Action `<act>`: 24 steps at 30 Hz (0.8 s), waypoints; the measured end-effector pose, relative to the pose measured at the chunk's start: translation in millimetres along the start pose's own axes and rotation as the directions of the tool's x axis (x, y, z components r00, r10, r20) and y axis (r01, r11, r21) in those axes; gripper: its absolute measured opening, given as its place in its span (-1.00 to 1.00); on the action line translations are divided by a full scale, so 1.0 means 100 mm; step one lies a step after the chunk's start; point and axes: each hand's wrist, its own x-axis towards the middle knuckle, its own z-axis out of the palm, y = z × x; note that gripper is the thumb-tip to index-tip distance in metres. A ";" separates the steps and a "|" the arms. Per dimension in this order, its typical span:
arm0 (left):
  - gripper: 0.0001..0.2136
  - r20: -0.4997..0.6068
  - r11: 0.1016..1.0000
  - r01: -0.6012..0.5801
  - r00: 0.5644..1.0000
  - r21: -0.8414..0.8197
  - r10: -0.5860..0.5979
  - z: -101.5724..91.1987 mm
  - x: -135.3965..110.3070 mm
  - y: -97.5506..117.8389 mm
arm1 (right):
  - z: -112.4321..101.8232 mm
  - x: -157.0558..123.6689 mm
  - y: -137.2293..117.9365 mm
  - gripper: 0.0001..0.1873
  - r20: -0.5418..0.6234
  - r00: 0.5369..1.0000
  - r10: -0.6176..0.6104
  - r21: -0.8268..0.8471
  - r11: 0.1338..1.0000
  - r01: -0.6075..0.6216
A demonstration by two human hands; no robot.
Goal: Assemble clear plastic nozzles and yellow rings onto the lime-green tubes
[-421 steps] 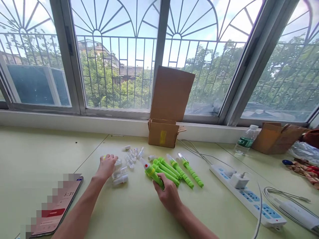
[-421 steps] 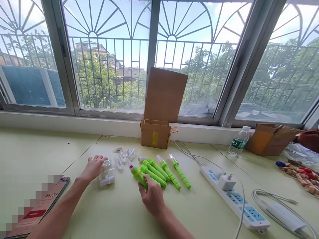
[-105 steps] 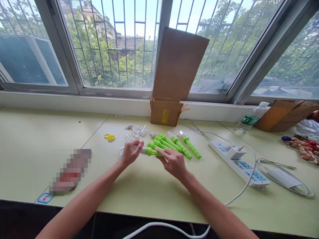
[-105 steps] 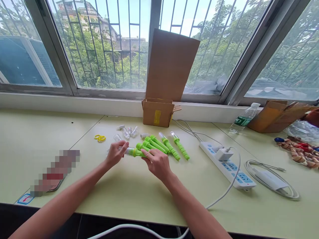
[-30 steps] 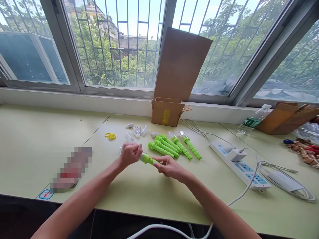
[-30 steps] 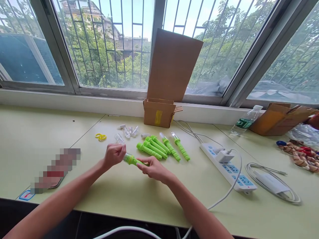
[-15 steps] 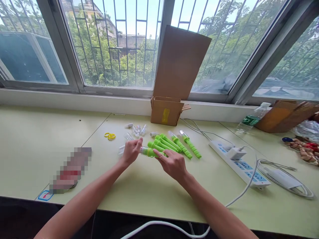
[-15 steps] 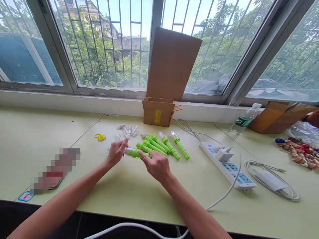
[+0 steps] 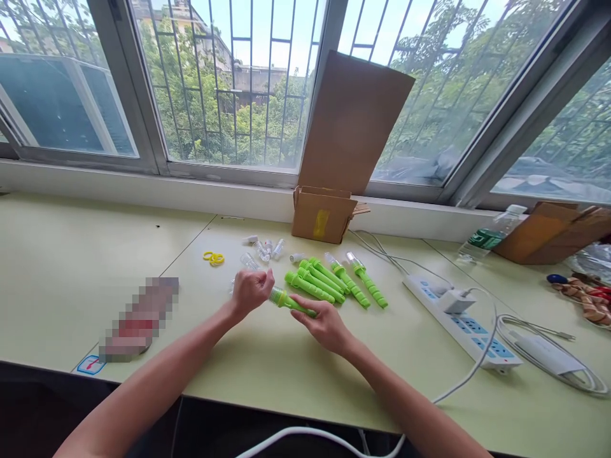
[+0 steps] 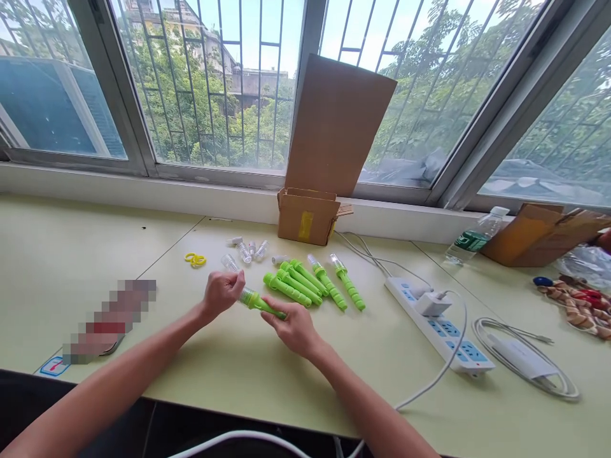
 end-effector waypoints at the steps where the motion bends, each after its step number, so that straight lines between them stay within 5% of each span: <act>1: -0.51 -0.003 1.000 -0.023 1.000 0.004 0.023 0.00 0.00 0.00 | -0.01 0.01 0.00 -0.46 0.031 0.999 0.028 0.080 0.996 -0.030; 4: -0.52 -0.012 0.995 -0.098 0.995 0.016 0.098 -0.02 -0.01 -0.01 | -0.03 0.04 0.01 -0.40 0.157 0.982 0.107 0.257 0.955 -0.145; 8: -0.55 -0.010 0.980 -0.195 0.981 0.023 0.196 -0.04 -0.02 -0.01 | -0.11 0.06 -0.03 -0.28 0.388 0.891 0.234 0.372 0.845 -0.384; 16: -0.59 0.008 0.925 -0.379 0.925 0.033 0.379 -0.09 -0.03 0.00 | -0.26 0.06 -0.11 -0.33 0.538 0.823 0.183 0.418 0.790 -0.449; 21: -0.60 -0.004 0.937 -0.343 0.939 0.070 0.344 -0.06 0.02 -0.10 | -0.04 0.05 -0.06 -0.35 0.307 0.925 0.224 0.262 0.915 -0.308; 24: -0.61 0.018 0.969 -0.233 0.972 0.081 0.232 -0.05 0.04 -0.12 | 0.07 0.03 -0.01 -0.49 0.019 0.999 0.032 -0.001 0.999 -0.032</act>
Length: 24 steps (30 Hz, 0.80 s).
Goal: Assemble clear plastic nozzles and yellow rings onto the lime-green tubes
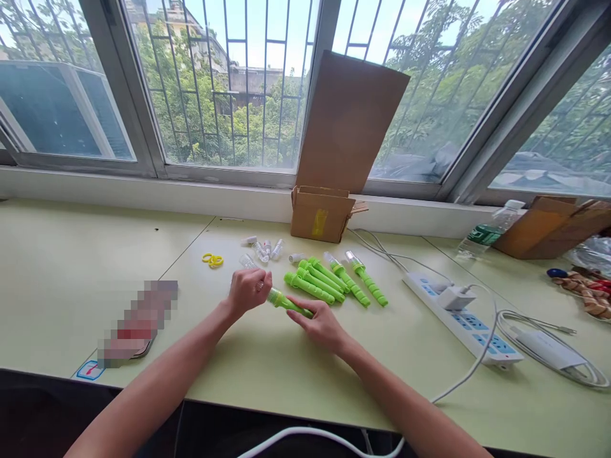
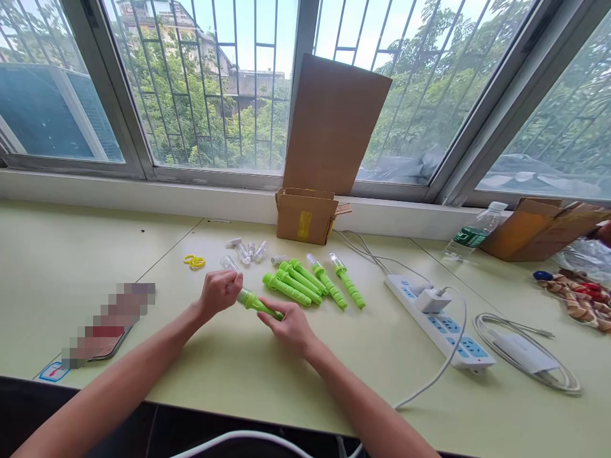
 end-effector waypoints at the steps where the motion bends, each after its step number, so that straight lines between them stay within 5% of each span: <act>1: -0.61 0.030 0.999 0.043 0.999 -0.008 -0.043 0.01 0.01 0.01 | 0.00 -0.01 0.02 -0.53 -0.087 0.993 -0.083 -0.155 0.986 0.069; 5: -0.56 0.180 0.967 0.228 0.962 -0.111 -0.206 0.05 0.02 0.11 | -0.11 -0.03 0.09 -0.65 -0.192 0.896 -0.400 -0.701 0.695 0.160; 8: -0.48 0.182 0.915 0.373 0.921 -0.153 -0.344 0.11 0.02 0.15 | -0.17 -0.04 0.09 -0.65 -0.111 0.845 -0.522 -0.840 0.503 0.201; 10: -0.45 0.144 0.889 0.440 0.895 -0.125 -0.423 0.14 0.01 0.14 | -0.14 -0.05 0.08 -0.63 -0.072 0.849 -0.524 -0.862 0.461 0.211; 17: -0.44 0.064 0.923 0.382 0.921 0.032 -0.384 0.13 -0.01 0.07 | 0.02 -0.06 0.07 -0.58 -0.048 0.954 -0.297 -0.664 0.723 0.191; 24: -0.46 0.013 0.967 0.232 0.972 0.105 -0.235 0.10 -0.03 0.08 | -0.06 -0.07 0.02 -0.53 0.001 1.000 -0.023 -0.229 0.973 0.022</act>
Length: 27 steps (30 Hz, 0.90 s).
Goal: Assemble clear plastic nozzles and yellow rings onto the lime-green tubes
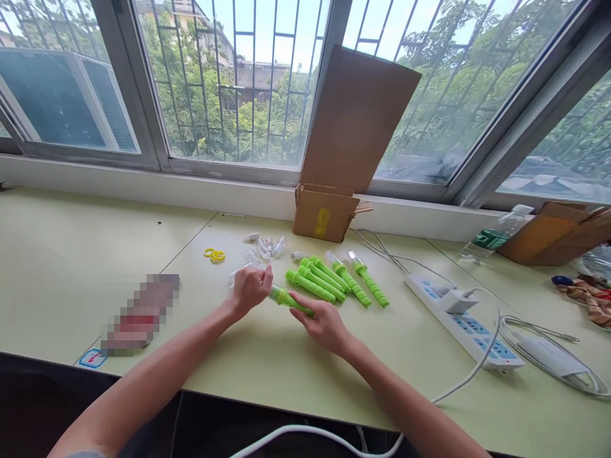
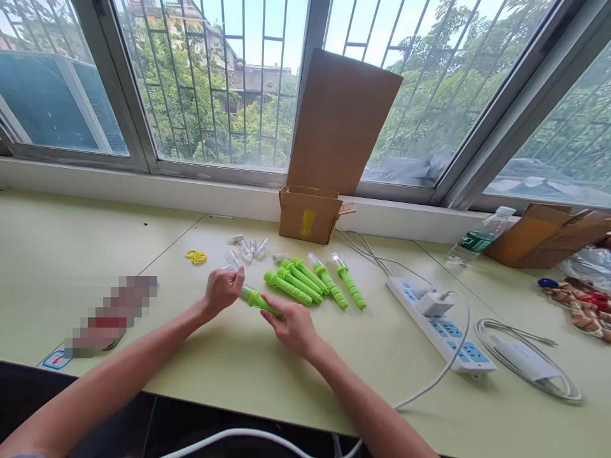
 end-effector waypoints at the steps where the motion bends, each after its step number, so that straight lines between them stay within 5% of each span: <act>1: -0.46 -0.011 1.000 -0.026 1.000 0.006 0.026 -0.01 0.00 0.00 | 0.00 0.00 -0.01 -0.51 0.022 0.999 0.024 0.065 0.998 -0.026; 8: -0.50 -0.115 0.976 -0.215 0.970 0.012 0.215 -0.07 0.00 0.00 | -0.04 0.04 -0.03 -0.47 0.122 0.992 -0.013 0.322 0.946 -0.027; 15: -0.59 -0.200 0.926 -0.377 0.908 -0.005 0.368 -0.11 0.03 -0.04 | -0.02 0.04 0.00 -0.54 -0.047 0.987 -0.151 -0.005 0.989 0.151; 24: -0.85 -0.101 0.970 -0.232 0.969 -0.076 0.224 -0.03 -0.01 0.02 | -0.11 0.06 0.14 -0.61 -0.192 0.935 -0.298 -0.406 0.891 0.201; 27: -0.74 -0.106 0.982 -0.140 0.986 -0.124 0.127 0.00 -0.02 0.02 | -0.17 0.08 0.16 -0.60 -0.267 0.924 -0.275 -0.431 0.891 0.141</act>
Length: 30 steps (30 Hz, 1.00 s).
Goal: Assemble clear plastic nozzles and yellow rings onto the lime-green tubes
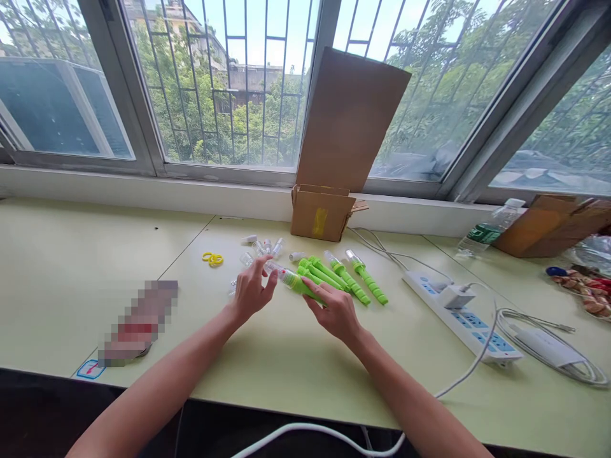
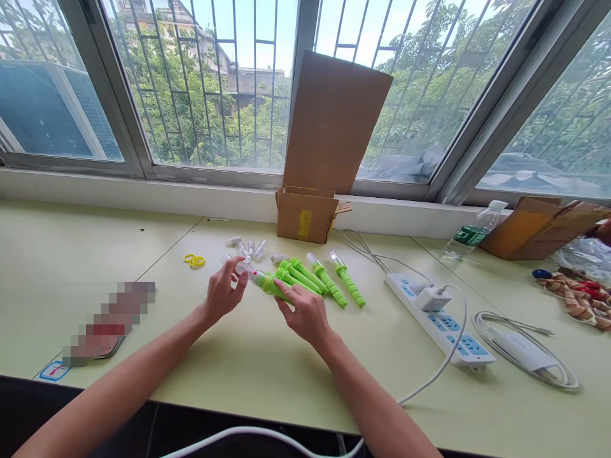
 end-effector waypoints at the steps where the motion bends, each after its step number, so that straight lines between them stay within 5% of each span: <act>1: -0.71 0.004 1.000 0.019 1.000 -0.011 -0.019 0.01 0.00 0.00 | -0.01 0.01 0.02 -0.58 -0.024 0.999 0.032 -0.020 0.999 -0.033; 5: -0.70 0.051 0.998 0.062 0.997 0.001 -0.062 0.04 0.00 -0.01 | -0.04 0.05 0.12 -0.50 -0.116 0.969 0.217 -0.166 0.958 -0.234; 11: -0.73 0.160 0.984 0.058 0.983 0.166 -0.085 0.09 0.00 -0.05 | -0.08 0.09 0.42 -0.45 -0.148 0.883 0.445 -0.435 0.773 -0.462; 17: -0.73 0.219 0.978 0.015 0.974 0.210 -0.062 0.16 -0.01 -0.12 | -0.16 0.12 0.66 -0.49 -0.129 0.825 0.550 -0.531 0.664 -0.526; 30: -0.69 0.343 0.953 0.015 0.931 0.304 -0.124 0.19 -0.06 -0.18 | -0.24 0.13 0.81 -0.51 -0.036 0.736 0.676 -0.562 0.596 -0.574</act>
